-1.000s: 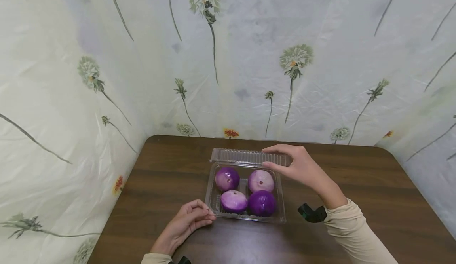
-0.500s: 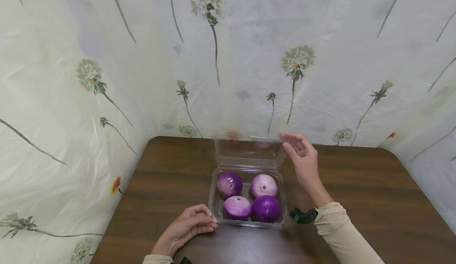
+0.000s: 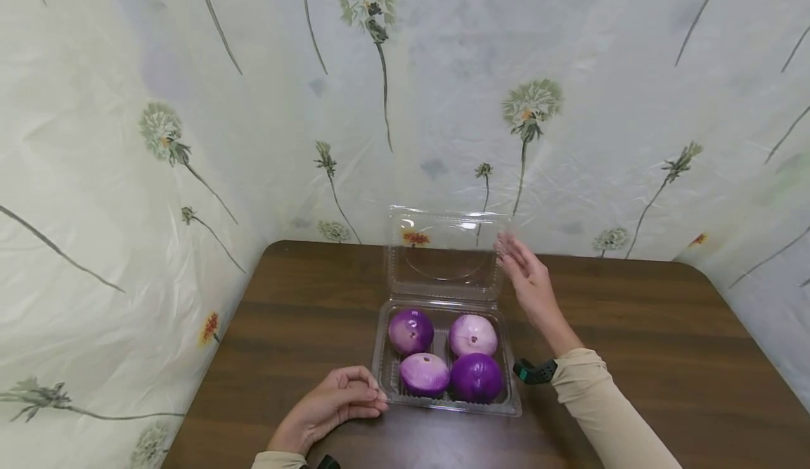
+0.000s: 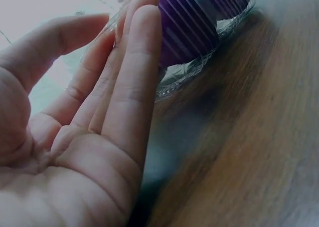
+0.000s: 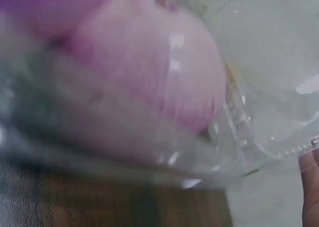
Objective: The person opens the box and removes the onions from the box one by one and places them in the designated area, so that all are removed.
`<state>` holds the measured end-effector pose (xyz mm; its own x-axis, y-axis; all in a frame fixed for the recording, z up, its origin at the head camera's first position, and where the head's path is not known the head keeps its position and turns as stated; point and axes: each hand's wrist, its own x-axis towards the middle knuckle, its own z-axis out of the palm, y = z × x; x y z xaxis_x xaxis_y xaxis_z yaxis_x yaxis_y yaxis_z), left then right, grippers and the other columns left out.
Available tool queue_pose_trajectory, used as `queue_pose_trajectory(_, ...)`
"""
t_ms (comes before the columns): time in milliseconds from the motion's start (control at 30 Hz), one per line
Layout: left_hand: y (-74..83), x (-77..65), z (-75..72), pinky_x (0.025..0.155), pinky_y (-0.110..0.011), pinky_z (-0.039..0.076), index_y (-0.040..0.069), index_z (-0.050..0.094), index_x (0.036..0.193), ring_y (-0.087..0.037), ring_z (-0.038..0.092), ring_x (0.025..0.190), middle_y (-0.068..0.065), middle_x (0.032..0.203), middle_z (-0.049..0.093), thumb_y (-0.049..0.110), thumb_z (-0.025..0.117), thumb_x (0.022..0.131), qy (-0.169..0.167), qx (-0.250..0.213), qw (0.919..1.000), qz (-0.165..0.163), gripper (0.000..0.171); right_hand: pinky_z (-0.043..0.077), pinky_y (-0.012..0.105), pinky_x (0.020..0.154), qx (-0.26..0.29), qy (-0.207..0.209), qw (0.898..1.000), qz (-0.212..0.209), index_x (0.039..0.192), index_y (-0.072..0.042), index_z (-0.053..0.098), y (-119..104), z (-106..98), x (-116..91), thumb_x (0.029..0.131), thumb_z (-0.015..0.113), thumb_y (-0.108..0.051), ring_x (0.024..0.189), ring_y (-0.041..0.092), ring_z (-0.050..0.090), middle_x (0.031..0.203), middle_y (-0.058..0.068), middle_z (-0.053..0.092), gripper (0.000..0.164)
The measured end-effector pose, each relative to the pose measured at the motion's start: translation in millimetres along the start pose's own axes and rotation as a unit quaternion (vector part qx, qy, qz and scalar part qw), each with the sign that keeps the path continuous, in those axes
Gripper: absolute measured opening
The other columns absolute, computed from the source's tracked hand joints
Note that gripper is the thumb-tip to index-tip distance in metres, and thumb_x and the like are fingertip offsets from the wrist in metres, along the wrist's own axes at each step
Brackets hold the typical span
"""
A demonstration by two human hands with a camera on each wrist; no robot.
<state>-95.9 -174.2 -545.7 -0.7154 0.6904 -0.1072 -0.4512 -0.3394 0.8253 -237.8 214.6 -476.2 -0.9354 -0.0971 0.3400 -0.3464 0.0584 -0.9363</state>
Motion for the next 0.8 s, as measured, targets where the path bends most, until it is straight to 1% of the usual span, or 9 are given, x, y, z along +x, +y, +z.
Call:
queue_pose_trajectory(133, -1.3, -2.2, -1.0, 0.091, -0.029, 0.063, 0.009, 0.066, 0.105, -0.017, 0.077, 0.101, -0.007, 0.107, 0.078, -0.008, 0.049, 0.103, -0.016, 0.001, 0.9999, 0.003, 0.024, 0.052, 0.019, 0.104, 0.000, -0.001, 1.000, 0.027, 0.155, 0.008, 0.035, 11, -2, 1, 0.110, 0.046, -0.007, 0.126, -0.002, 0.061, 0.157, 0.035, 0.038, 0.049)
queue_pose_trajectory(300, -2.2, -4.6, -1.2, 0.090, -0.028, 0.063, 0.007, 0.066, 0.107, -0.017, 0.077, 0.101, -0.008, 0.108, 0.079, -0.007, 0.051, 0.103, -0.034, 0.000, 0.9994, 0.007, 0.021, 0.056, 0.018, 0.098, 0.007, -0.036, 0.998, 0.046, 0.155, 0.012, 0.030, 21, -7, 2, 0.110, 0.045, -0.006, 0.118, -0.007, 0.064, 0.157, 0.040, 0.033, 0.051)
queue_pose_trajectory(400, -2.1, -4.9, -0.8, 0.090, -0.029, 0.063, 0.007, 0.066, 0.107, -0.016, 0.077, 0.101, -0.008, 0.107, 0.079, -0.007, 0.052, 0.102, -0.039, 0.003, 0.9992, 0.008, 0.021, 0.057, 0.018, 0.097, 0.008, -0.043, 0.997, 0.066, 0.155, 0.014, 0.029, 28, -10, 3, 0.110, 0.045, -0.007, 0.114, -0.008, 0.065, 0.157, 0.040, 0.032, 0.052)
queue_pose_trajectory(533, -2.7, -4.6, -0.5, 0.090, -0.029, 0.063, 0.007, 0.067, 0.107, -0.017, 0.077, 0.101, -0.008, 0.107, 0.079, -0.007, 0.053, 0.102, -0.039, 0.008, 0.9992, 0.005, 0.020, 0.059, 0.018, 0.091, -0.006, -0.035, 0.993, 0.109, 0.152, 0.014, 0.034, 36, -12, 4, 0.110, 0.048, -0.012, 0.105, -0.007, 0.068, 0.151, 0.041, 0.040, 0.052)
queue_pose_trajectory(600, -3.4, -4.3, -0.6, 0.089, -0.029, 0.064, 0.006, 0.067, 0.107, -0.017, 0.077, 0.101, -0.008, 0.106, 0.080, -0.006, 0.054, 0.102, -0.039, 0.014, 0.9992, 0.003, 0.019, 0.060, 0.018, 0.090, -0.013, -0.038, 0.991, 0.131, 0.151, 0.014, 0.036, 39, -13, 3, 0.111, 0.048, -0.015, 0.103, -0.006, 0.069, 0.150, 0.041, 0.042, 0.052)
queue_pose_trajectory(733, -3.0, -4.3, 0.0, 0.090, -0.028, 0.063, 0.008, 0.068, 0.105, -0.016, 0.077, 0.100, -0.006, 0.105, 0.080, -0.005, 0.056, 0.101, -0.035, 0.024, 0.9990, -0.015, 0.018, 0.060, 0.019, 0.091, -0.017, -0.051, 0.984, 0.168, 0.153, 0.011, 0.036, 47, -14, 2, 0.111, 0.048, -0.022, 0.104, -0.005, 0.069, 0.152, 0.037, 0.043, 0.055)
queue_pose_trajectory(800, -3.2, -4.2, 0.0, 0.089, -0.028, 0.063, 0.008, 0.068, 0.105, -0.016, 0.077, 0.100, -0.006, 0.105, 0.080, -0.006, 0.055, 0.101, -0.042, 0.027, 0.9987, -0.011, 0.020, 0.060, 0.019, 0.091, -0.020, -0.054, 0.982, 0.182, 0.154, 0.010, 0.036, 49, -14, 1, 0.111, 0.048, -0.024, 0.105, -0.003, 0.070, 0.152, 0.036, 0.045, 0.056)
